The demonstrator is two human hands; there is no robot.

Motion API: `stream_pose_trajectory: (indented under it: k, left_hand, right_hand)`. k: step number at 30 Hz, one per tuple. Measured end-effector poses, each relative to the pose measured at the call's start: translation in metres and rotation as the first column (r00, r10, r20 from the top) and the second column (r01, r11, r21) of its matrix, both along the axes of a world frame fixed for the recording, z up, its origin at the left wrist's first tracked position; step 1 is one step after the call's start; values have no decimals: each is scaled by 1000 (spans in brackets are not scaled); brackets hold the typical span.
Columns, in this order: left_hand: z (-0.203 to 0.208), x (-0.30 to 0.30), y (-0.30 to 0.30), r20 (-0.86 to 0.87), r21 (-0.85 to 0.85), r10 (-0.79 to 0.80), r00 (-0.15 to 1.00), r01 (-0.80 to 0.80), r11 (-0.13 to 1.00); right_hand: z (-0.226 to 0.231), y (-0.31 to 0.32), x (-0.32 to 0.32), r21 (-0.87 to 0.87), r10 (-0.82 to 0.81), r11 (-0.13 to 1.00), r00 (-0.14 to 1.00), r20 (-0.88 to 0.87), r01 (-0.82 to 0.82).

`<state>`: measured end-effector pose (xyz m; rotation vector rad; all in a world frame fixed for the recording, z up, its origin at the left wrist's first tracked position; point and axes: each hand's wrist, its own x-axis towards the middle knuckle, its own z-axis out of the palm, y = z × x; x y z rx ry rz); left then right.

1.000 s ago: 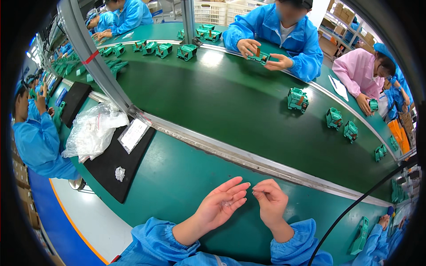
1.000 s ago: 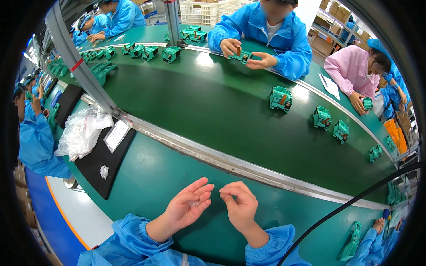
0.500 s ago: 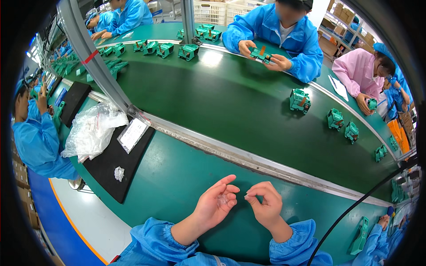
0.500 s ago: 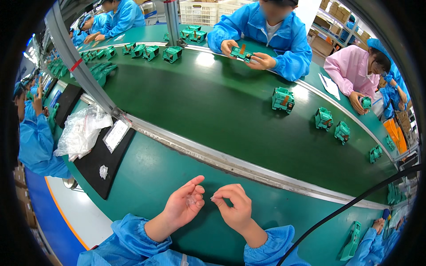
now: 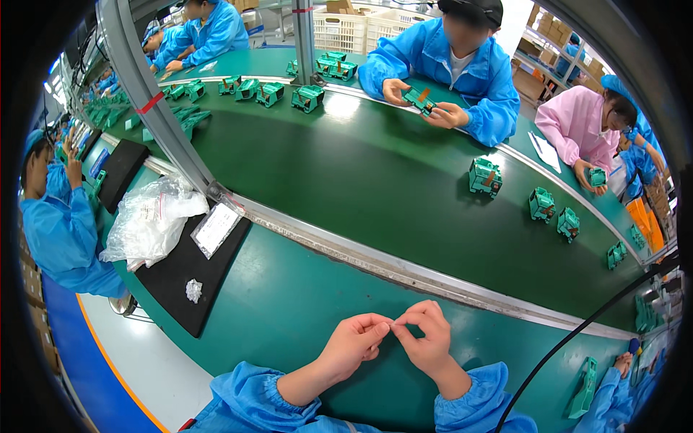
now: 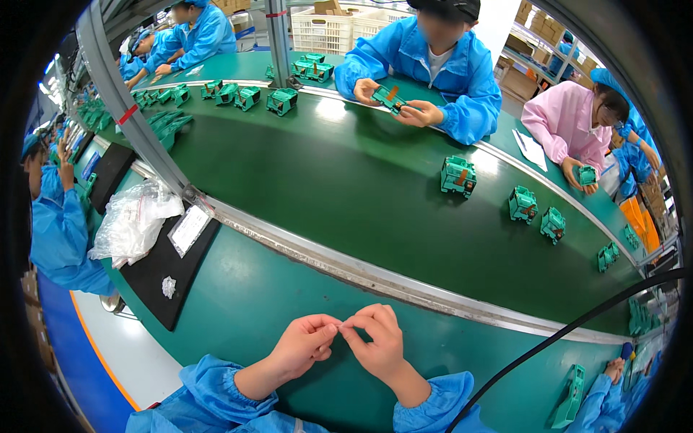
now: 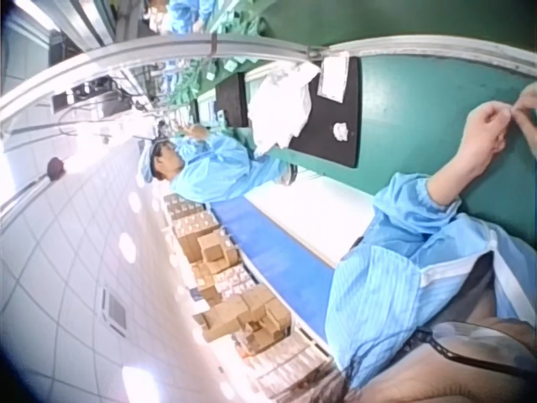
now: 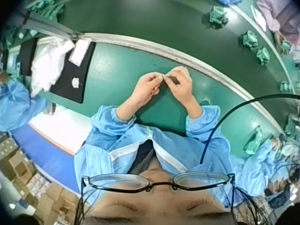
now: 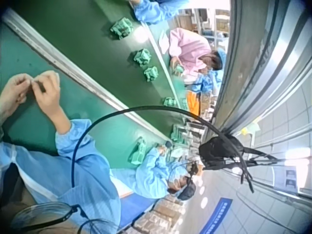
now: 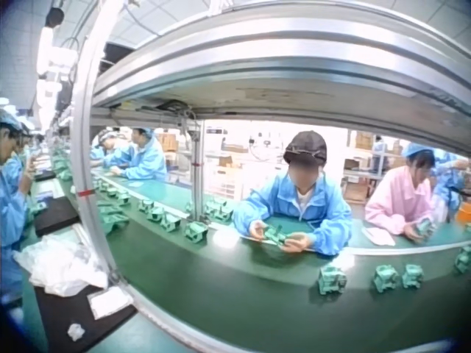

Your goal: The person assembles electronic components by hand, inserting small pins and PCBs into green plastic housings on a production line.

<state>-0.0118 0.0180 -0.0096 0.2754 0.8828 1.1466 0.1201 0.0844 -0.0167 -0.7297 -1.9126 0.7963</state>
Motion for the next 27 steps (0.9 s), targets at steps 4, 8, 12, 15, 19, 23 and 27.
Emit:
stream_pose_trajectory:
  k: [4, 8, 12, 15, 19, 23, 27]
  left_hand:
    - [2, 0, 1, -47, 14, 74, 996, -74, 997]
    - [1, 1, 0, -66, 75, 120, 991, -115, 991]
    - [1, 2, -2, -151, 128, 136, 979, -117, 985]
    - [2, 3, -4, -239, 160, 133, 962, -96, 982]
    - [1, 3, -5, -288, 178, 131, 949, -82, 981]
    - [1, 4, -3, -303, 170, 125, 945, -76, 983]
    - [0, 5, 3, -278, 179, 111, 954, -62, 982]
  right_hand:
    - [1, 1, 1, 40, 40, 998, 998, 56, -43]
    - [-7, 1, 1, 21, 24, 1000, 1000, -12, -23]
    - [-6, 0, 0, -18, 29, 999, 999, -26, -30]
    - [-6, -2, 1, -24, 43, 999, 999, -30, -44]
    - [-3, -2, 2, -12, 64, 998, 997, -35, -65]
    - [-5, -1, 3, 7, 72, 997, 996, -44, -71]
    - [-5, 5, 5, 15, 74, 997, 996, -48, -74]
